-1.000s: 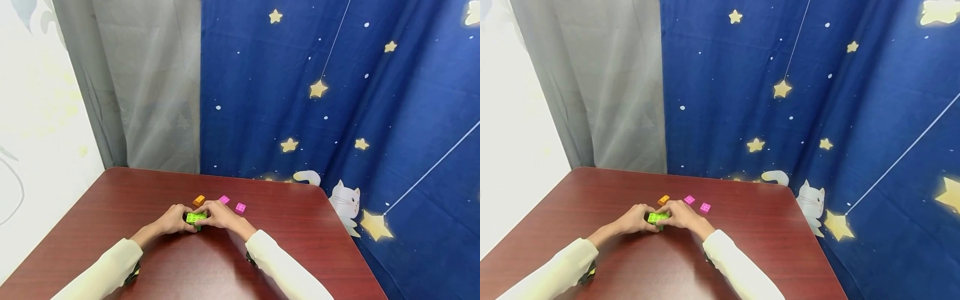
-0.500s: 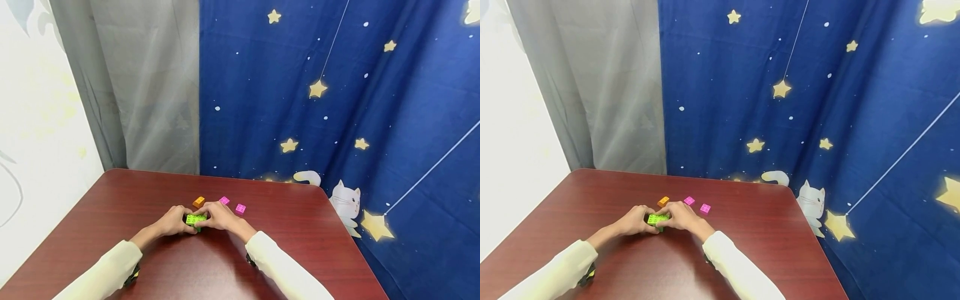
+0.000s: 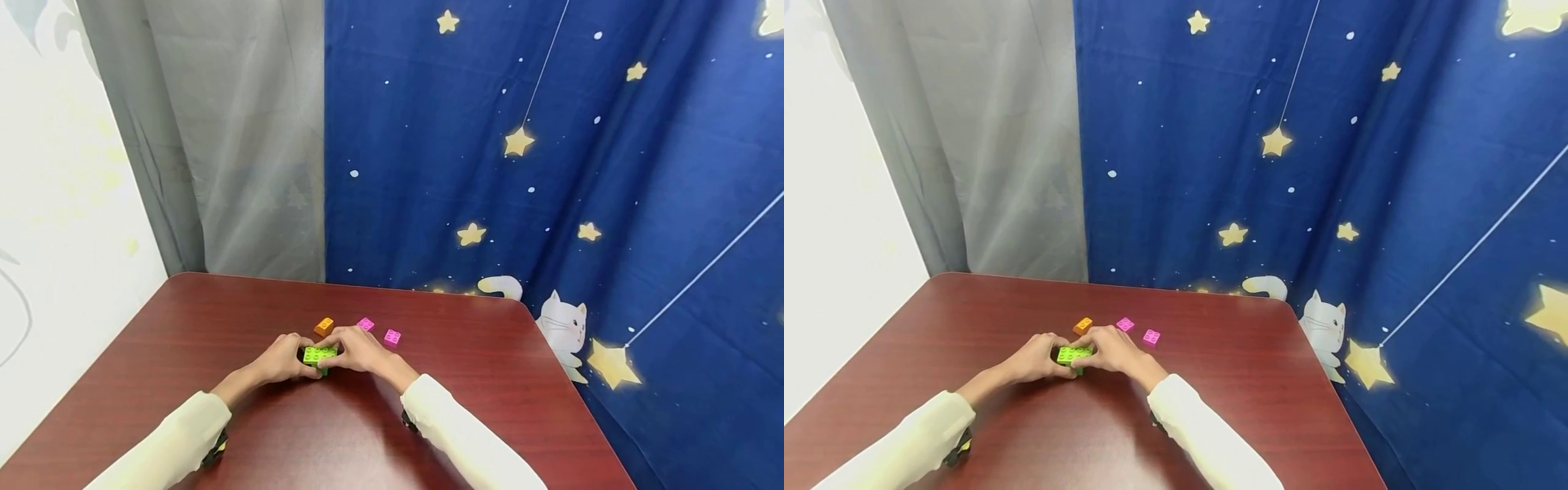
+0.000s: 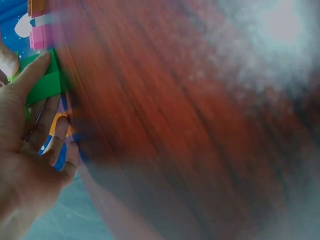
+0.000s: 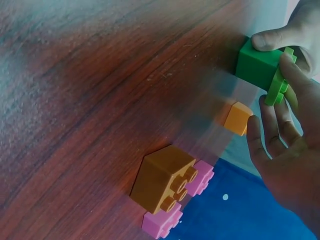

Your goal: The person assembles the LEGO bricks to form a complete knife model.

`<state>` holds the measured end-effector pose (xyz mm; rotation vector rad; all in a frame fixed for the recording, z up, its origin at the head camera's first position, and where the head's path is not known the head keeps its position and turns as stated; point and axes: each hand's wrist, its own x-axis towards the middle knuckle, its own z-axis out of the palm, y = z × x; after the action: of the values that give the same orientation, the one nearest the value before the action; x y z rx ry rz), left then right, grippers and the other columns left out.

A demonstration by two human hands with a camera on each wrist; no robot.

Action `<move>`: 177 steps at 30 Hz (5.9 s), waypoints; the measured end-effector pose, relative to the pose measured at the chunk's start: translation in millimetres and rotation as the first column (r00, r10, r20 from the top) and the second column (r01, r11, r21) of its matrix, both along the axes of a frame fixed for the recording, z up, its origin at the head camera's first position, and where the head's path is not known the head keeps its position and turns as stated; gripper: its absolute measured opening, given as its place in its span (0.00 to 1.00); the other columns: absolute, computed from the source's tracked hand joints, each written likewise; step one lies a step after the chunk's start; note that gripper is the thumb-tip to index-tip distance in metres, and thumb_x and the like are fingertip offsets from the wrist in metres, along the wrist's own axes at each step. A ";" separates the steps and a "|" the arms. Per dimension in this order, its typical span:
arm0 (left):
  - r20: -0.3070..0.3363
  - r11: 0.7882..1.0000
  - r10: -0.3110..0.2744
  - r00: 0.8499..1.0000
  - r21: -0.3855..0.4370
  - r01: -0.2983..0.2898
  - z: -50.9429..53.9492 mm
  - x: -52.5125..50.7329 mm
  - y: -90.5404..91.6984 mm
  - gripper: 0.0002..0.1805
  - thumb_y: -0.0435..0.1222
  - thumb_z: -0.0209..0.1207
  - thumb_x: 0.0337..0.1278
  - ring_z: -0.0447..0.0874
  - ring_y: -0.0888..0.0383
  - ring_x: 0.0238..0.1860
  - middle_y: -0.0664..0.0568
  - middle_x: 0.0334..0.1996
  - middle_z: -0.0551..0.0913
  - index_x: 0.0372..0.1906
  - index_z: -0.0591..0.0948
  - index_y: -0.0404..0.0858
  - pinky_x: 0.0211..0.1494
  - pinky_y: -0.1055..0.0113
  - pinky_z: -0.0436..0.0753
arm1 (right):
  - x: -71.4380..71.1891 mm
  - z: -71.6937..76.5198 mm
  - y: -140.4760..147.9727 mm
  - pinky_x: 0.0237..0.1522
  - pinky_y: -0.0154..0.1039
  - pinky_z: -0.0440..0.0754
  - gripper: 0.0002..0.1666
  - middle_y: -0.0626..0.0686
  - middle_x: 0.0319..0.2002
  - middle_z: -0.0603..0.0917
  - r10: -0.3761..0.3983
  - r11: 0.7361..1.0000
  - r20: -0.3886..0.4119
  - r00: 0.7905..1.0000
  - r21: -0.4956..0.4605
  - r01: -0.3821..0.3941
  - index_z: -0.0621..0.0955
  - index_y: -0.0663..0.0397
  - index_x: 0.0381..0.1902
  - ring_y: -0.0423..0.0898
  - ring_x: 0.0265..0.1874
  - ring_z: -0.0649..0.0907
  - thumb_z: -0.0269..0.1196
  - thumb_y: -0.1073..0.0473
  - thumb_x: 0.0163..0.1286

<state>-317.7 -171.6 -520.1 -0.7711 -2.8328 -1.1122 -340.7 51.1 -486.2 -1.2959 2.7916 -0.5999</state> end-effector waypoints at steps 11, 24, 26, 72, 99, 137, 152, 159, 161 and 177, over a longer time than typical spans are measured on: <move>-0.051 1.000 -0.023 0.998 0.007 0.023 -1.2 6.1 -0.9 0.18 0.47 0.81 0.45 0.78 0.66 0.31 0.65 0.29 0.84 0.38 0.87 0.45 0.35 0.70 0.78 | 1.5 4.0 1.9 0.42 0.23 0.77 0.27 0.41 0.48 0.87 0.034 0.999 0.035 0.999 0.005 -0.034 0.87 0.40 0.59 0.34 0.40 0.83 0.74 0.41 0.64; -0.092 0.999 0.000 0.996 -0.038 -0.003 1.2 10.5 -5.4 0.31 0.55 0.80 0.44 0.81 0.58 0.45 0.59 0.43 0.88 0.51 0.88 0.40 0.49 0.59 0.80 | 7.5 0.3 16.7 0.40 0.23 0.76 0.30 0.43 0.43 0.85 0.040 0.999 0.025 0.999 -0.025 -0.039 0.84 0.46 0.62 0.35 0.38 0.81 0.76 0.46 0.65; -0.093 0.999 0.016 0.996 -0.029 -0.019 0.8 13.0 -6.6 0.32 0.56 0.79 0.45 0.80 0.57 0.47 0.59 0.45 0.88 0.53 0.88 0.43 0.51 0.57 0.79 | 7.9 -1.1 20.2 0.42 0.23 0.76 0.31 0.44 0.44 0.86 0.042 0.998 0.048 0.998 -0.047 -0.040 0.83 0.48 0.63 0.36 0.39 0.82 0.76 0.47 0.65; -0.074 0.998 0.034 0.997 0.057 -0.029 2.9 15.3 -2.2 0.18 0.52 0.76 0.54 0.79 0.56 0.46 0.60 0.41 0.84 0.48 0.90 0.51 0.49 0.59 0.79 | 3.1 -8.8 134.7 0.46 0.36 0.83 0.29 0.51 0.45 0.90 -0.010 0.996 0.084 0.996 -0.089 0.018 0.85 0.58 0.58 0.48 0.44 0.86 0.78 0.52 0.62; -0.067 0.997 0.038 0.997 0.067 -0.033 4.1 18.9 -4.7 0.20 0.50 0.76 0.54 0.79 0.55 0.48 0.58 0.43 0.85 0.50 0.90 0.48 0.51 0.55 0.80 | 5.2 -20.1 133.3 0.44 0.37 0.84 0.25 0.46 0.43 0.89 -0.030 0.998 0.127 0.991 -0.047 0.036 0.87 0.49 0.55 0.43 0.43 0.86 0.80 0.56 0.59; -0.074 0.999 0.014 0.997 0.051 -0.011 4.3 13.9 -1.5 0.20 0.51 0.77 0.52 0.78 0.58 0.46 0.61 0.41 0.85 0.49 0.90 0.51 0.50 0.58 0.78 | -9.0 1.6 112.5 0.43 0.38 0.87 0.20 0.48 0.41 0.89 -0.049 0.983 0.216 0.975 -0.165 0.086 0.86 0.52 0.49 0.49 0.42 0.88 0.79 0.58 0.60; -0.073 0.999 0.008 0.997 0.055 -0.004 6.5 13.2 2.1 0.20 0.50 0.77 0.52 0.80 0.54 0.46 0.59 0.41 0.85 0.49 0.89 0.48 0.50 0.54 0.80 | -14.2 21.5 91.4 0.46 0.37 0.86 0.22 0.50 0.42 0.89 -0.040 0.979 0.205 0.978 -0.186 0.079 0.85 0.53 0.50 0.53 0.44 0.88 0.79 0.56 0.61; -0.077 0.998 0.018 0.997 0.055 -0.014 5.1 12.4 3.1 0.20 0.50 0.78 0.52 0.79 0.55 0.45 0.58 0.40 0.84 0.48 0.89 0.48 0.49 0.55 0.80 | -12.4 26.4 81.1 0.46 0.41 0.87 0.23 0.51 0.43 0.89 0.014 0.971 0.211 0.977 -0.238 0.037 0.85 0.53 0.52 0.53 0.44 0.89 0.79 0.59 0.61; -0.076 0.998 0.018 0.997 0.056 -0.014 4.4 12.2 3.5 0.20 0.50 0.77 0.52 0.79 0.55 0.46 0.59 0.40 0.85 0.48 0.89 0.48 0.49 0.55 0.80 | -12.1 27.3 78.0 0.46 0.45 0.87 0.23 0.52 0.43 0.89 0.028 0.968 0.213 0.977 -0.249 0.027 0.85 0.53 0.53 0.55 0.43 0.89 0.79 0.59 0.61; -0.098 0.998 0.005 0.995 0.055 0.000 2.2 11.0 10.1 0.18 0.50 0.77 0.53 0.79 0.58 0.45 0.62 0.40 0.86 0.47 0.90 0.48 0.49 0.59 0.79 | -4.3 22.2 52.3 0.47 0.40 0.86 0.20 0.47 0.43 0.90 0.047 0.969 0.215 0.975 -0.248 0.008 0.86 0.49 0.52 0.48 0.43 0.89 0.78 0.55 0.63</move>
<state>-306.7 -161.6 -517.9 -0.7949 -2.7104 -1.1143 -345.0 103.3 -464.0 -1.2031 2.5846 -1.0496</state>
